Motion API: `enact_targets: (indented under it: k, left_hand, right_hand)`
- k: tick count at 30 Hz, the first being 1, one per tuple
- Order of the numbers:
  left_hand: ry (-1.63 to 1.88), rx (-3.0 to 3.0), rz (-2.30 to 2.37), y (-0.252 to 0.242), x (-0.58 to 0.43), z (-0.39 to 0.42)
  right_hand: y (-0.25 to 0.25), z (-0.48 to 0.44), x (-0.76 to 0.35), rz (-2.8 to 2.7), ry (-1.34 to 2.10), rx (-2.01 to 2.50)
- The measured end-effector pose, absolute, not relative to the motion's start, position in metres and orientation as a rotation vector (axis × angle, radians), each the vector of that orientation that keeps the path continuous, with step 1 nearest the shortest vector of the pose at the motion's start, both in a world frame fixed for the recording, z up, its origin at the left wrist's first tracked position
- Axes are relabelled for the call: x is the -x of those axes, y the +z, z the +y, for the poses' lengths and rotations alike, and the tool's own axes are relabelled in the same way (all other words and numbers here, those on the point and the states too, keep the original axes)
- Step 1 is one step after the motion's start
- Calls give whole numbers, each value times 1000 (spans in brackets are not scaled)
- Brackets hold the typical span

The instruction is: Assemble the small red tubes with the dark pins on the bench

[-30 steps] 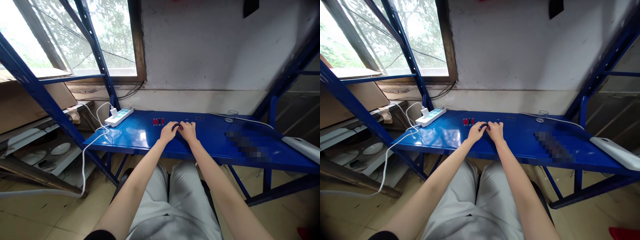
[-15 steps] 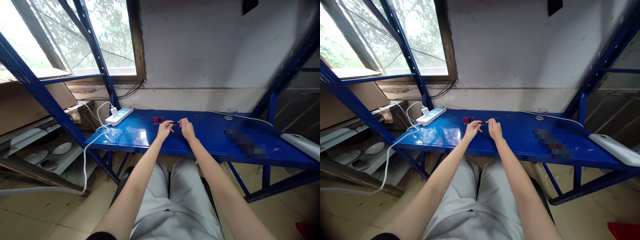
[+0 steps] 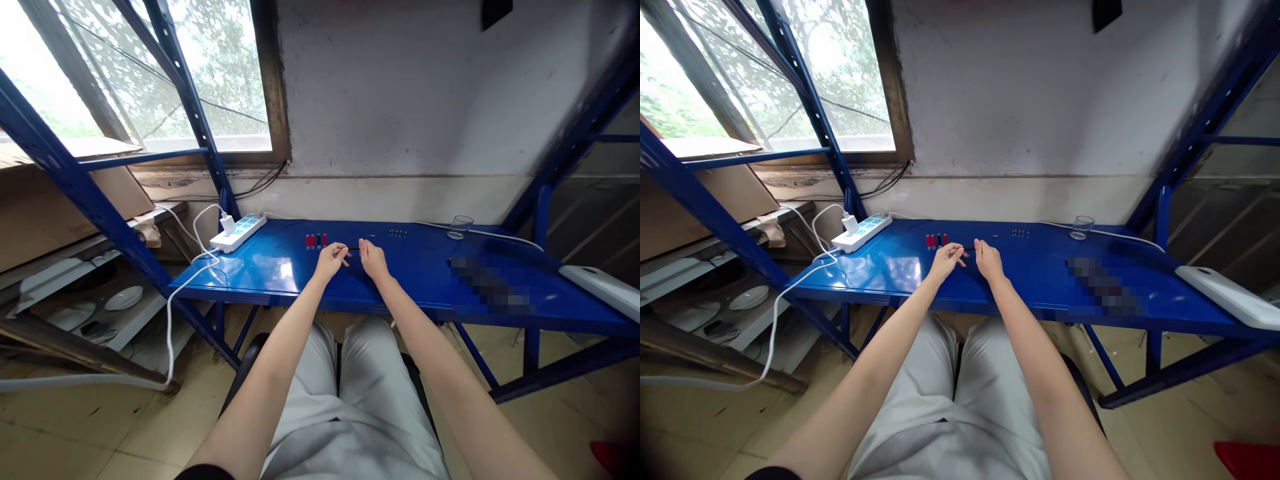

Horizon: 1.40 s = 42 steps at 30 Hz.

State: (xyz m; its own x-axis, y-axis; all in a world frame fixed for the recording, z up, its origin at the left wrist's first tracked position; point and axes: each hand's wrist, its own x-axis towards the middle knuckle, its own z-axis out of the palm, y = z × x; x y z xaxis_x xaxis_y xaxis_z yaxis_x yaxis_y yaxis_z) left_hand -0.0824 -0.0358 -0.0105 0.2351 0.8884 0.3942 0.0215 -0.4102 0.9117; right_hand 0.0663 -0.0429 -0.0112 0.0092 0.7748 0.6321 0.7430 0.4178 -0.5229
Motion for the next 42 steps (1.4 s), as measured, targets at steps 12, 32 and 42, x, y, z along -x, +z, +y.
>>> enact_targets:
  k: [12,32,42]
  left_hand:
    - [1188,-1601,953,-16,80,-29]
    - [1240,-1612,912,-11,82,-35]
    - [1141,-1506,943,-10,78,-36]
  right_hand:
    - [-13,-42,-63,-1794,-10,1338]
    - [-15,-40,-67,-1711,65,1312]
    - [-12,-42,-65,-1747,46,1308]
